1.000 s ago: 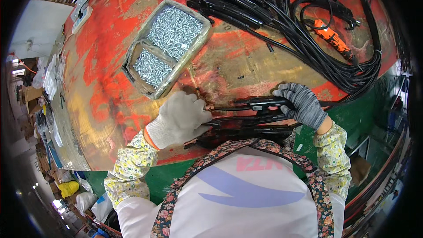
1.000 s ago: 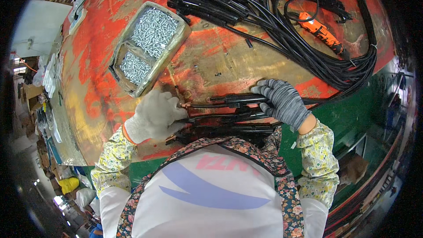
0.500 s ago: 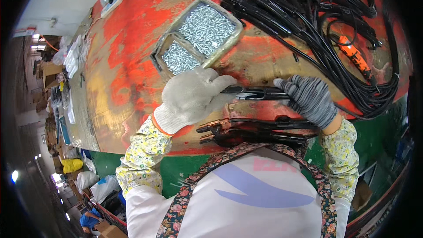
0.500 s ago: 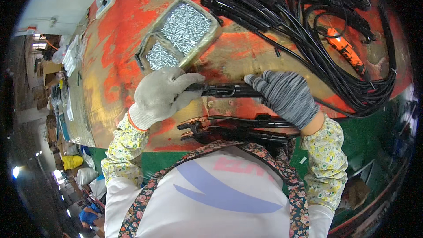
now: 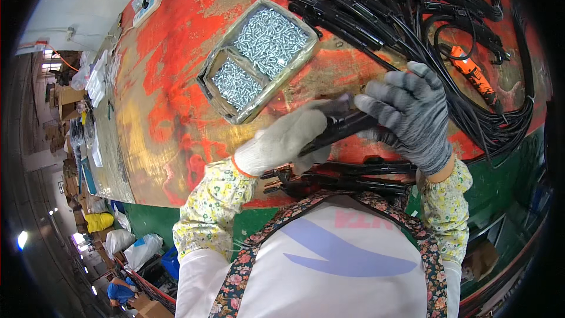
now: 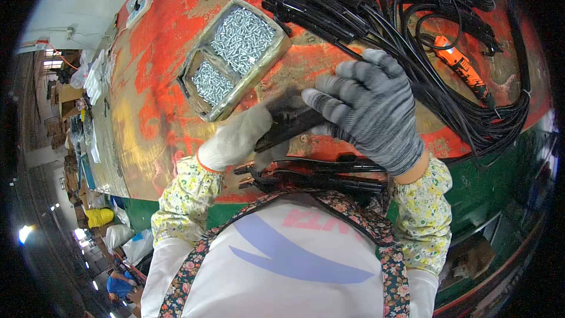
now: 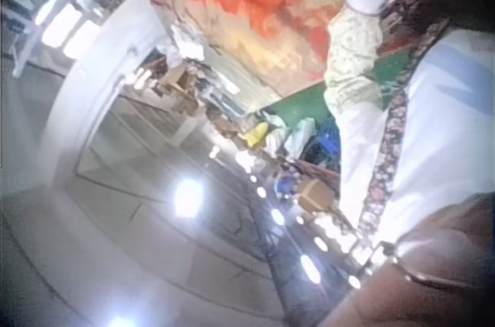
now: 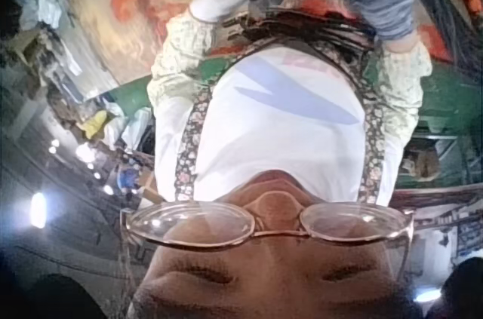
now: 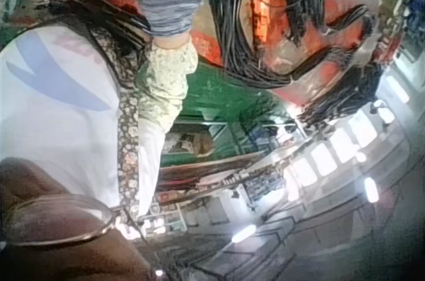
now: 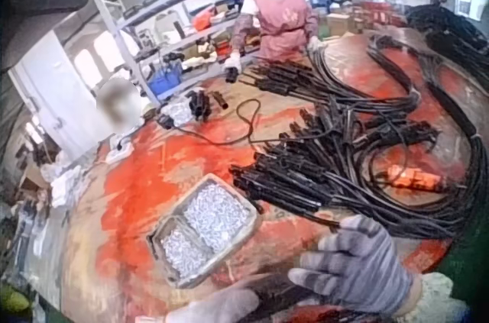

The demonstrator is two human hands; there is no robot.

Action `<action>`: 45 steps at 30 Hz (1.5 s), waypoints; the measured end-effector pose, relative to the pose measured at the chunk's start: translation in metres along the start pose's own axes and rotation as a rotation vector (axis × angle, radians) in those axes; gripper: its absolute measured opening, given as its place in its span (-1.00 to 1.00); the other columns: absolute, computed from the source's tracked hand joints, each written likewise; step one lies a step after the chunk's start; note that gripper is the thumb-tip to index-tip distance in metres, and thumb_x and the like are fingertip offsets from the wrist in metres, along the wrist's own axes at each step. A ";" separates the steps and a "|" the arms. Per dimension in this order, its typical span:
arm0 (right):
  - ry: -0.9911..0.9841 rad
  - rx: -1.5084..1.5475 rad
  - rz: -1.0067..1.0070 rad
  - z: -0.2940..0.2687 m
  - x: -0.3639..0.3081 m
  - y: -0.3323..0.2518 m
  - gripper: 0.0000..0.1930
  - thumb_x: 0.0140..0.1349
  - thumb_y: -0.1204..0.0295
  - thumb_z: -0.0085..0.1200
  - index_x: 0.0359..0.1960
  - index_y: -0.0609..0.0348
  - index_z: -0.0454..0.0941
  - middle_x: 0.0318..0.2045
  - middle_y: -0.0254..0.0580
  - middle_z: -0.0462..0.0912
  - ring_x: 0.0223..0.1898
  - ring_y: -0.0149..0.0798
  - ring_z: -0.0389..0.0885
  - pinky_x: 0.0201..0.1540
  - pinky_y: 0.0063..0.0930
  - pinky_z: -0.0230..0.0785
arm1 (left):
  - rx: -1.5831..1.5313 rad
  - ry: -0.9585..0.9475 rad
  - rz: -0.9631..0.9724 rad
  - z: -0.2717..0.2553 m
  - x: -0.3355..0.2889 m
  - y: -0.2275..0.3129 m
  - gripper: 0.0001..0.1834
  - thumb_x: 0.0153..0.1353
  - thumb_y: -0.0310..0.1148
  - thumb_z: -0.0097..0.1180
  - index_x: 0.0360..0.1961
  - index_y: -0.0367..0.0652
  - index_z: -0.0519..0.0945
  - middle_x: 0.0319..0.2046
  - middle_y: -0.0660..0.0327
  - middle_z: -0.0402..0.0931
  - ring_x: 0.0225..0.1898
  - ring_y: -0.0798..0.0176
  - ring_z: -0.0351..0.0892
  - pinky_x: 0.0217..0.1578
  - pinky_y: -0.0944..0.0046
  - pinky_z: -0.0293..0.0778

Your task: The person fastens plastic components onto black wire harnesses with screws using an electric screwdriver.

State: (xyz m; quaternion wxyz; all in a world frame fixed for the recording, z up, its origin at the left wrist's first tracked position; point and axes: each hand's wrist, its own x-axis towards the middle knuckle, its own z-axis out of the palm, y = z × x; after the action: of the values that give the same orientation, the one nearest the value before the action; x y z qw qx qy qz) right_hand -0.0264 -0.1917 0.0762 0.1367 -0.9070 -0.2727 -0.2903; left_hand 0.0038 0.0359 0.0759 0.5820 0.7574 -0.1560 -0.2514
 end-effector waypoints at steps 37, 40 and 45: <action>1.100 2.102 1.087 0.048 -0.011 0.018 -0.67 0.37 0.32 -0.04 0.13 0.02 0.32 -0.51 -0.48 0.37 -0.63 -0.58 0.29 -0.60 -0.66 0.28 | 0.371 -0.080 0.449 0.053 0.038 0.027 -0.66 0.09 -0.67 0.02 -0.07 -0.25 0.54 -0.33 0.01 0.59 -0.37 0.09 0.63 -0.32 0.32 0.49; 1.159 1.898 1.071 0.035 -0.007 0.008 -0.54 0.32 0.31 0.04 0.23 -0.02 0.24 -0.50 -0.49 0.35 -0.61 -0.56 0.29 -0.50 -0.65 0.27 | 0.361 -0.078 0.561 0.054 0.043 0.008 -0.64 0.07 -0.51 0.15 -0.05 -0.14 0.51 -0.38 -0.04 0.55 -0.36 -0.09 0.58 -0.39 0.09 0.47; 0.991 1.337 1.030 0.033 -0.001 -0.022 -0.55 0.27 0.42 0.09 0.19 0.04 0.30 -0.39 -0.44 0.43 -0.50 -0.55 0.43 -0.42 -0.61 0.41 | 0.122 -0.138 0.217 0.082 0.028 -0.061 -0.17 0.01 -0.51 0.30 0.28 -0.20 0.12 0.11 -0.09 0.35 0.14 0.02 0.39 0.17 0.14 0.27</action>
State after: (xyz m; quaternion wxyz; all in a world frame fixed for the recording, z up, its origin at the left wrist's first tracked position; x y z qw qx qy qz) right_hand -0.0249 -0.1612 0.0515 0.8317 -0.4259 0.1368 -0.3289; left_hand -0.0233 -0.0281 -0.0042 0.5464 0.7511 -0.2916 -0.2287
